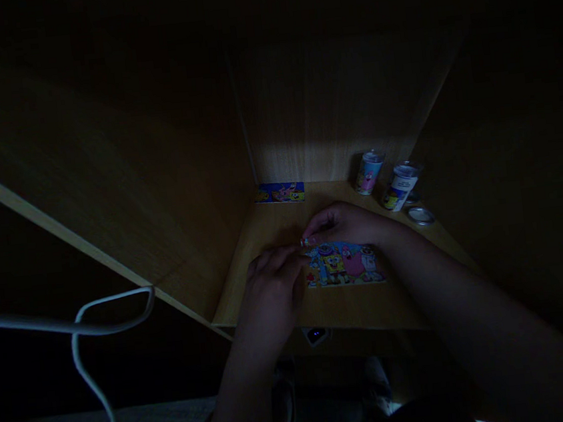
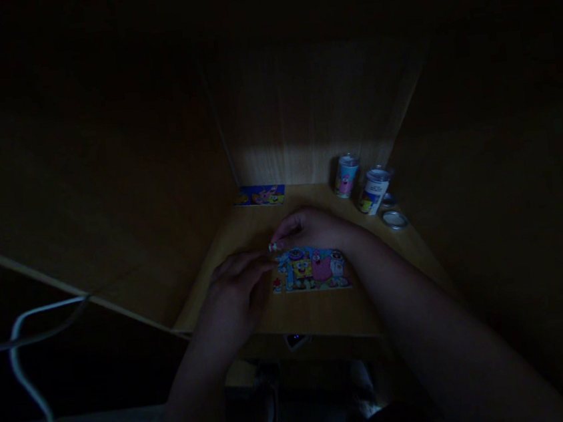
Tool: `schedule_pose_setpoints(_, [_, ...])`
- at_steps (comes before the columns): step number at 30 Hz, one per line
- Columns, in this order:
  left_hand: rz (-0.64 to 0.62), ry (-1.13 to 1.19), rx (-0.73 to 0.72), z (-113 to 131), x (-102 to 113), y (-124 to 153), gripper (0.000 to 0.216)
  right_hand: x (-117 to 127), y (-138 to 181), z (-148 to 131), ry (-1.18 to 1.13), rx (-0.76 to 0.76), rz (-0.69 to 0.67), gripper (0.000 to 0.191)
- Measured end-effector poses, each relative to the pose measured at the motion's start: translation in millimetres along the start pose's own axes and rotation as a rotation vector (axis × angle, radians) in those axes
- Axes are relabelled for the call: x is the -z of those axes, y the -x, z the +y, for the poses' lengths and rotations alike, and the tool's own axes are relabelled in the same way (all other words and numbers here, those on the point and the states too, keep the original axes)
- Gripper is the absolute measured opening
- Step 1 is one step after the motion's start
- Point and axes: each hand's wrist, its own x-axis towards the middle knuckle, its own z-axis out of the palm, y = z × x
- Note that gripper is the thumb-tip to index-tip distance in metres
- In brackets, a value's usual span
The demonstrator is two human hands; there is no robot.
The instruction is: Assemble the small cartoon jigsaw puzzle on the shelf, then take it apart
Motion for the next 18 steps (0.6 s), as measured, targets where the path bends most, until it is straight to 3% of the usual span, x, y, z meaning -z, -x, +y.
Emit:
schedule_pose_setpoints(11, [-0.001,0.000,0.003,0.7,-0.3,0.1,0.038,-0.8,-1.3,-0.4,-0.013,0.049,0.015,0.025])
schedule_pose_setpoints(18, [-0.017,-0.012,0.041,4.8,-0.9,-2.9,0.024,-1.5,-2.6,5.5,0.072,0.068,0.073,0.018])
